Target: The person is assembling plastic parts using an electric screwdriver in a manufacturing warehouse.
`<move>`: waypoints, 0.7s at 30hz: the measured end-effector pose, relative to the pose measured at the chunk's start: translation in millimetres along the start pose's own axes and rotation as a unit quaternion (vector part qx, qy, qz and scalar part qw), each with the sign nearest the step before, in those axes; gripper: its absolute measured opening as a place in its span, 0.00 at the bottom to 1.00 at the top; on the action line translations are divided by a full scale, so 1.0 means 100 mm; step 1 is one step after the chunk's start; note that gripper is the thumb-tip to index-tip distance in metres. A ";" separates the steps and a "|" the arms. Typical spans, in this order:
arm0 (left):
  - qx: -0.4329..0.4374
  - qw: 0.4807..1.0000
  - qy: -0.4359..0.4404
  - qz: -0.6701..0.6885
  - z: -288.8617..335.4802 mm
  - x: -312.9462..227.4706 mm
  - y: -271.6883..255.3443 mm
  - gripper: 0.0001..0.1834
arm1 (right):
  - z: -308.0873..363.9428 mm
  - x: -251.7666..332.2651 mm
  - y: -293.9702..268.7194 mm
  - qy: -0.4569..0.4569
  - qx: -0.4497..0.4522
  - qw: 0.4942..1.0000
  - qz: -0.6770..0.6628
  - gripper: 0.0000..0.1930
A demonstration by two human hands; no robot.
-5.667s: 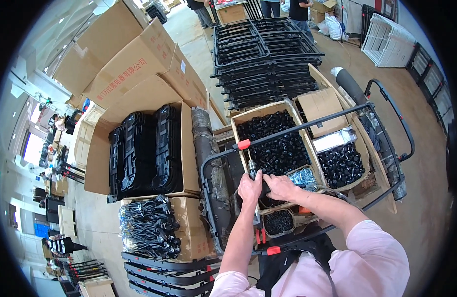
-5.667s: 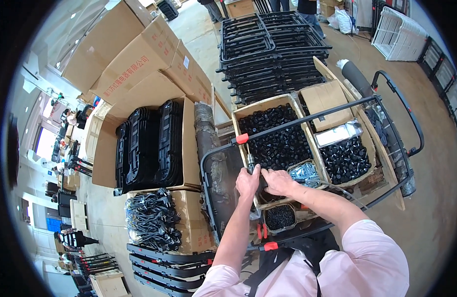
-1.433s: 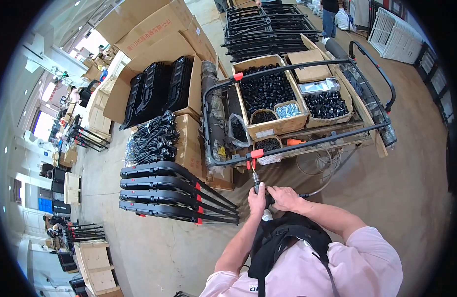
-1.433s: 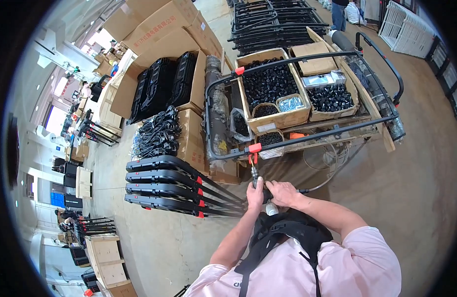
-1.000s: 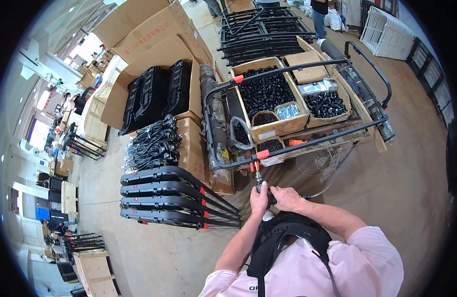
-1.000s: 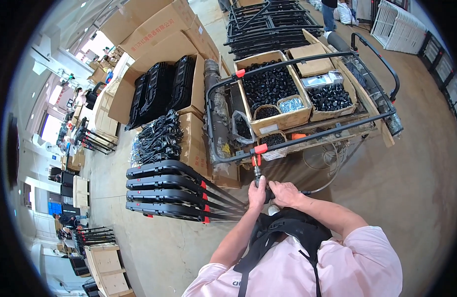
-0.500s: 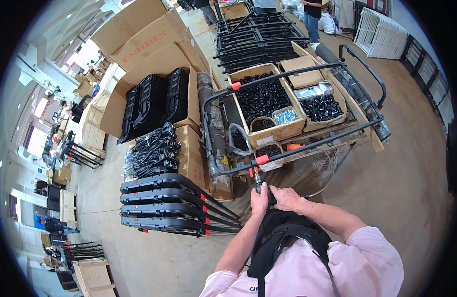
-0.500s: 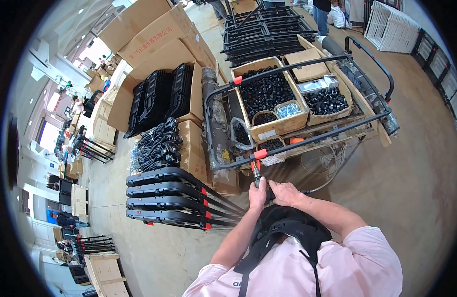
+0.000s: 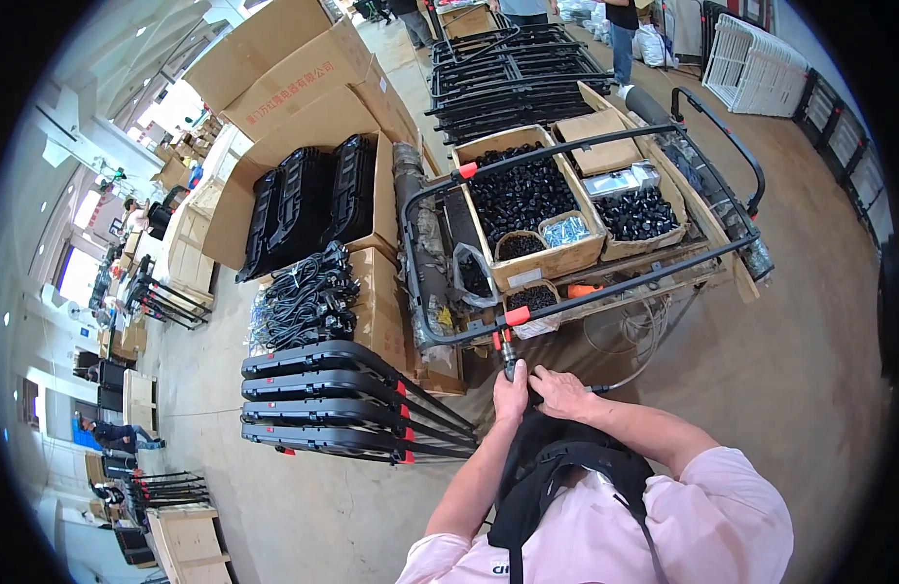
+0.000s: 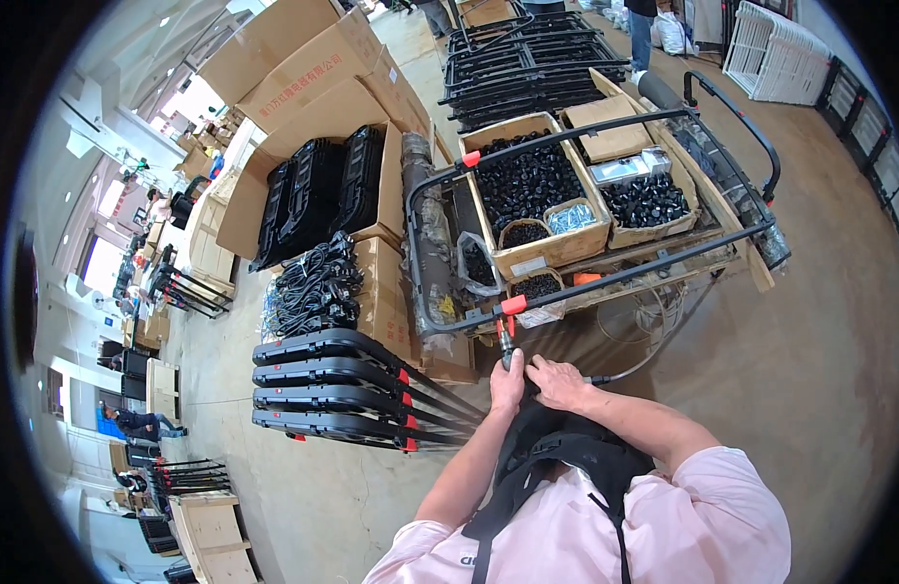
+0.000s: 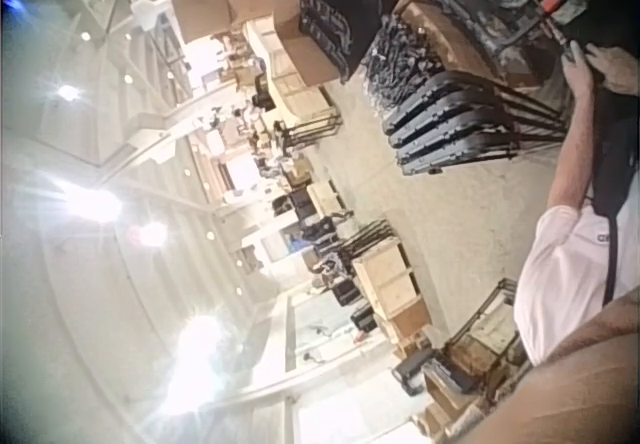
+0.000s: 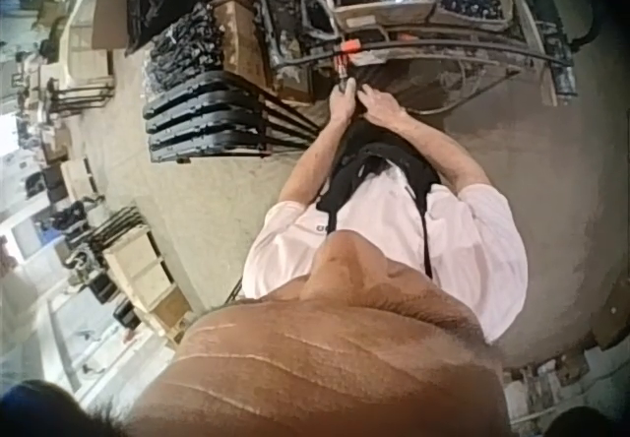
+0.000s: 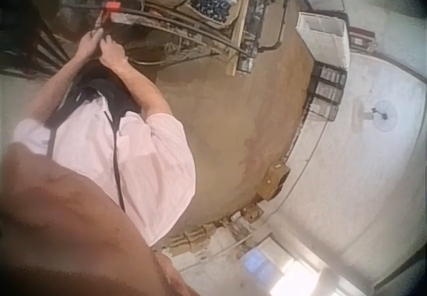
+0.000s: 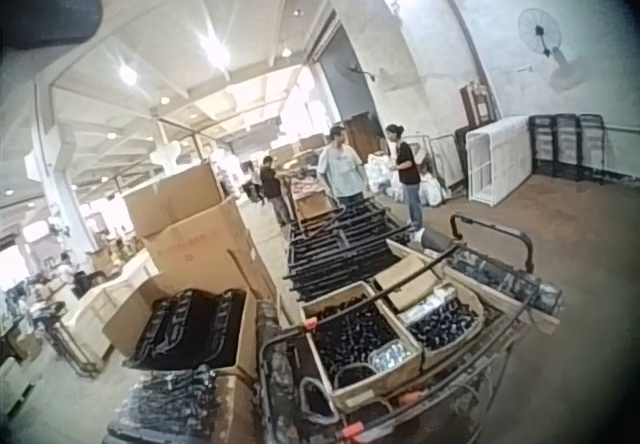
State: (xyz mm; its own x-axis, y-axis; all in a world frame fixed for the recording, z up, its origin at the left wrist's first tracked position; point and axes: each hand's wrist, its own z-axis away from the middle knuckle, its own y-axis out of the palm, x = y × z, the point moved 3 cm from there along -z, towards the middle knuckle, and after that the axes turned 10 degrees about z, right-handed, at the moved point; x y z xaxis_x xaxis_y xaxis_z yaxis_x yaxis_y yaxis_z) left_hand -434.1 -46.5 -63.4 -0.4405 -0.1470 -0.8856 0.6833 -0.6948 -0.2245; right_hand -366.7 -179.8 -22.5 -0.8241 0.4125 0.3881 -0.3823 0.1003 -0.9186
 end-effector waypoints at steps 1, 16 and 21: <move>-0.002 1.000 0.000 0.001 0.00 0.02 -0.01 0.34 | 0.01 0.01 0.00 0.000 -0.002 1.000 -0.002 0.23; -0.003 1.000 0.000 0.007 0.14 0.15 -0.02 0.30 | 0.17 0.05 0.06 -0.008 -0.015 1.000 -0.006 0.22; 0.001 1.000 -0.008 0.016 0.25 0.27 0.07 0.30 | 0.32 -0.04 0.12 0.006 0.015 1.000 0.002 0.26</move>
State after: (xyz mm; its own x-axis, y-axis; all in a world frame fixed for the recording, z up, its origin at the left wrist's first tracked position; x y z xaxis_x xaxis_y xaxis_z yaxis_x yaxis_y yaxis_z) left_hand -455.9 -72.5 -78.7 -0.4283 -0.1798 -0.8855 0.6954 -0.6913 -0.1960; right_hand -381.6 -208.6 -32.7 -0.8211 0.4231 0.3832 -0.3910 0.0721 -0.9175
